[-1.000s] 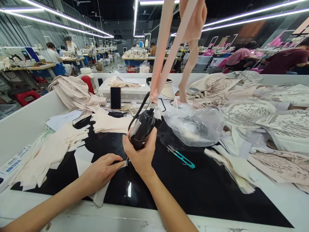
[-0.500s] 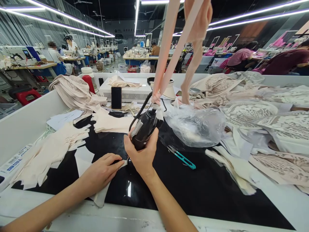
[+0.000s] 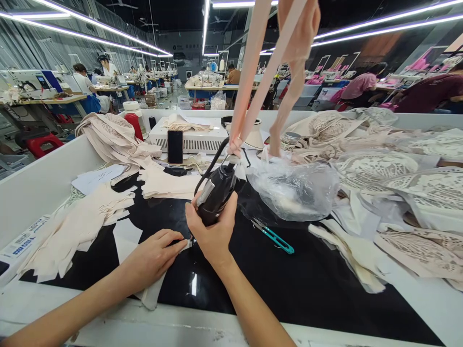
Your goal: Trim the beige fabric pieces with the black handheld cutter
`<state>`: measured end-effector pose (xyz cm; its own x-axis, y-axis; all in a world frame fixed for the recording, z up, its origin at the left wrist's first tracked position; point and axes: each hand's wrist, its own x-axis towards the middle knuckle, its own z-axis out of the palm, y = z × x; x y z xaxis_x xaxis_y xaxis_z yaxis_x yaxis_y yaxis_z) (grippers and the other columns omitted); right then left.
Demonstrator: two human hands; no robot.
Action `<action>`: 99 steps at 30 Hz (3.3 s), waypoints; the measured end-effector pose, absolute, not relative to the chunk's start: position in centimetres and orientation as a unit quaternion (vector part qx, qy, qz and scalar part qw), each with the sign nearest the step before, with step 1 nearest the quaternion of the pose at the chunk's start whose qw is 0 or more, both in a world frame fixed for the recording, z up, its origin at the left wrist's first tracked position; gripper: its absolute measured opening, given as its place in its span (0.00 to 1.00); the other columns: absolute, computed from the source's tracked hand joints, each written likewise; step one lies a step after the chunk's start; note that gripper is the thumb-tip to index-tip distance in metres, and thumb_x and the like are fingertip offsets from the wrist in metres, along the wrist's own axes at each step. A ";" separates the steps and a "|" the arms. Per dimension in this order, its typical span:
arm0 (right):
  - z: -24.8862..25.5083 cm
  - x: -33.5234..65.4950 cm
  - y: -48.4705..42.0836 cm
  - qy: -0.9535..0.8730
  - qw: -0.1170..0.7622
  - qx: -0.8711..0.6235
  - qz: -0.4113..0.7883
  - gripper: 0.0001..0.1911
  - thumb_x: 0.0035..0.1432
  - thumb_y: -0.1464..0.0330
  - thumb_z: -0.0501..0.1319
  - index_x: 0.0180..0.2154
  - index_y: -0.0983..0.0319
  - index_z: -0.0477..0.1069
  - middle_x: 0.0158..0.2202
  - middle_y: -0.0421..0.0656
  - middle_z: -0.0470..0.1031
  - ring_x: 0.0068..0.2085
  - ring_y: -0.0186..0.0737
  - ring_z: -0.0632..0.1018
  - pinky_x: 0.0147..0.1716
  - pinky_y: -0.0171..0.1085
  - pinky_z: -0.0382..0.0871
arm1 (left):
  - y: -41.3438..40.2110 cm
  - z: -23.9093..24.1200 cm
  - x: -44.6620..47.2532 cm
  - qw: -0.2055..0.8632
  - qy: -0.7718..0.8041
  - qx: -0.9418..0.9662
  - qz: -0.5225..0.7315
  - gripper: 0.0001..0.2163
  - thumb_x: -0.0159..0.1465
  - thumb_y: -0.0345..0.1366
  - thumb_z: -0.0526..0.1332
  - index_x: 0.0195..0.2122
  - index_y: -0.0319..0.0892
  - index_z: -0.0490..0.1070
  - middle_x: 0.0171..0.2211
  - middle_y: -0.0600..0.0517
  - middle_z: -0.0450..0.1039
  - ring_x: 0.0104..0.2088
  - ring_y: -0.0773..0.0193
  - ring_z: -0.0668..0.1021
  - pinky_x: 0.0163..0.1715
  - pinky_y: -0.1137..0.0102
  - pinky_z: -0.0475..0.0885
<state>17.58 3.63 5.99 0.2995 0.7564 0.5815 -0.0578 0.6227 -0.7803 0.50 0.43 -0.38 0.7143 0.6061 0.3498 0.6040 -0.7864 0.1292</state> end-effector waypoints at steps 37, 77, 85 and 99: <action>6.2 17.5 3.5 -0.488 0.769 -0.305 0.279 0.19 0.53 0.74 0.69 0.41 0.55 0.63 0.29 0.30 0.77 0.22 0.30 0.76 0.23 0.32 0.75 | 0.6 -0.6 0.4 0.025 0.312 0.927 0.205 0.18 0.69 0.21 0.56 0.59 0.37 0.70 0.50 0.44 0.75 0.48 0.55 0.76 0.51 0.59 0.78; 5.7 16.8 3.1 -0.509 0.743 -0.313 0.300 0.28 0.56 0.74 0.69 0.55 0.51 0.64 0.31 0.31 0.76 0.26 0.32 0.77 0.27 0.37 0.77 | -1.2 -0.6 0.3 0.009 0.341 0.909 0.239 0.10 0.74 0.25 0.54 0.48 0.37 0.75 0.40 0.48 0.75 0.41 0.60 0.76 0.47 0.66 0.76; 6.4 17.6 3.1 -0.494 0.756 -0.328 0.277 0.27 0.55 0.72 0.71 0.53 0.53 0.64 0.30 0.30 0.75 0.24 0.32 0.76 0.25 0.36 0.76 | -1.2 -1.2 0.2 0.006 0.332 0.914 0.231 0.11 0.73 0.24 0.53 0.47 0.37 0.75 0.43 0.47 0.75 0.44 0.60 0.76 0.52 0.65 0.74; 6.8 17.8 2.6 -0.488 0.758 -0.316 0.296 0.27 0.55 0.71 0.71 0.53 0.52 0.65 0.30 0.31 0.75 0.25 0.34 0.76 0.24 0.37 0.76 | -1.1 -1.4 0.0 0.004 0.329 0.918 0.222 0.10 0.72 0.25 0.56 0.49 0.37 0.74 0.45 0.46 0.75 0.46 0.60 0.75 0.53 0.64 0.73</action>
